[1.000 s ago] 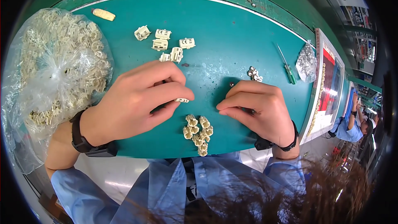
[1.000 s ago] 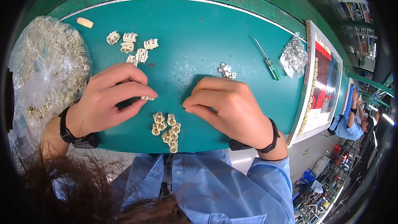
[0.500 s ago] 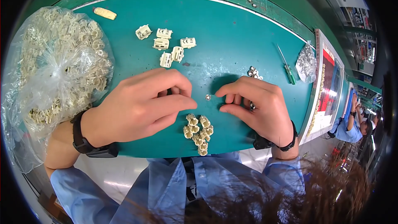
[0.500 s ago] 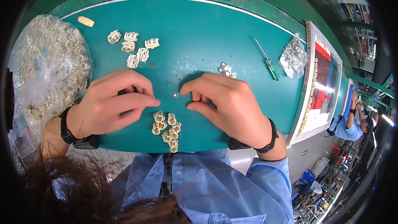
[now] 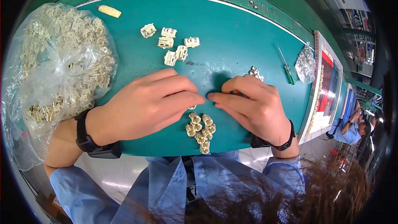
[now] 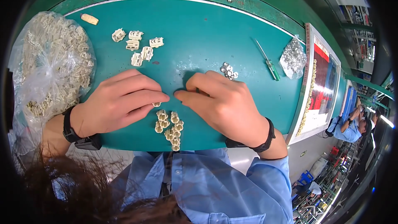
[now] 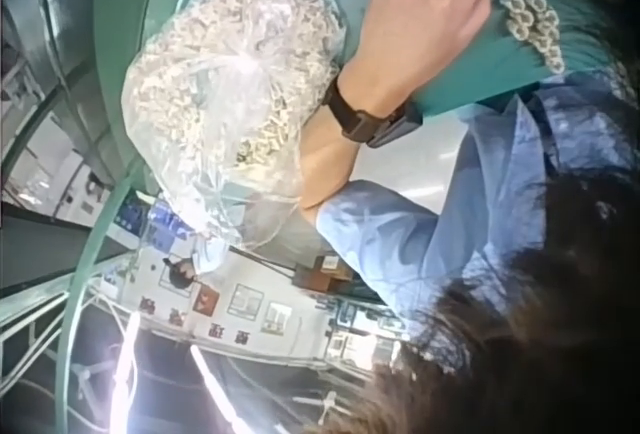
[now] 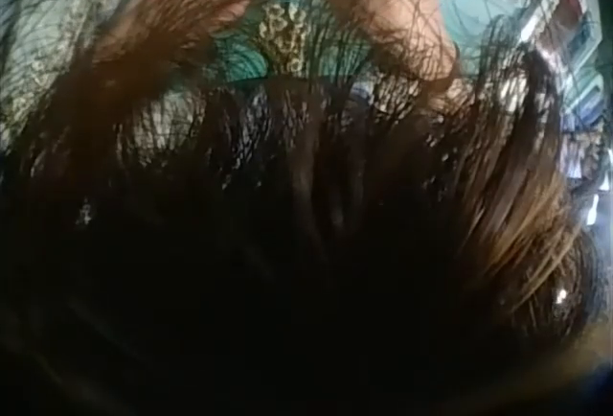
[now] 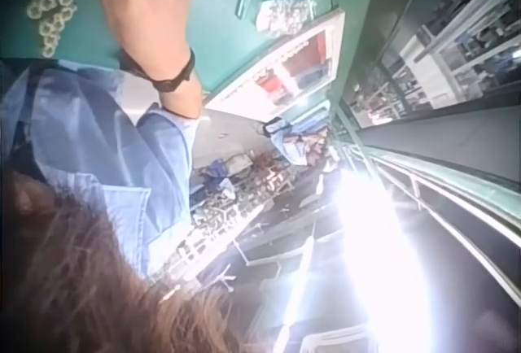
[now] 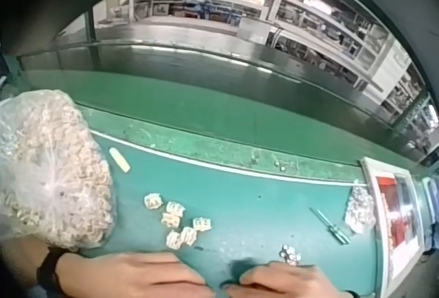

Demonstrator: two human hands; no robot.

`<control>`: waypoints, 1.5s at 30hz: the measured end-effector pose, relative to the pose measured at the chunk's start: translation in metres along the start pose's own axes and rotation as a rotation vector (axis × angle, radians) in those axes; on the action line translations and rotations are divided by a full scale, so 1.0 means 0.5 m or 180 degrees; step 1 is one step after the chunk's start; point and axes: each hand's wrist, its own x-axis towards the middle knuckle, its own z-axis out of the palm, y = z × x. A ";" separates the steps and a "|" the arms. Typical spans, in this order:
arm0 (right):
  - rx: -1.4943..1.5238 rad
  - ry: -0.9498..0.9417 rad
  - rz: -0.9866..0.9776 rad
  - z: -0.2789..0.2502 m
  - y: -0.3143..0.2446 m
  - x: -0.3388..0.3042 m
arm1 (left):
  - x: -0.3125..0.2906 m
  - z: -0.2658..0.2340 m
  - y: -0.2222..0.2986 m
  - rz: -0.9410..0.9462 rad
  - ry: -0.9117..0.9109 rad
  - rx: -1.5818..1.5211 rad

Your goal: The person picks up a plastic housing and a metal contact by hand, presses the contact into the housing, and places the assembled component onto the work surface. This process is repeated for additional housings and contacts, forming a small pile of completed assemblies.

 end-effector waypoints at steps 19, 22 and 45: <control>-0.0741 0.0437 0.0045 0.053 -0.093 -0.284 | -0.004 0.001 -0.010 0.0106 0.0067 -0.0137; -0.0637 0.0584 0.0075 0.051 -0.099 -0.309 | -0.008 0.002 -0.015 0.0140 0.0092 -0.0087; 0.0301 -0.0141 0.0468 -0.016 0.006 0.039 | -0.011 0.010 -0.022 -0.0056 0.0141 -0.0503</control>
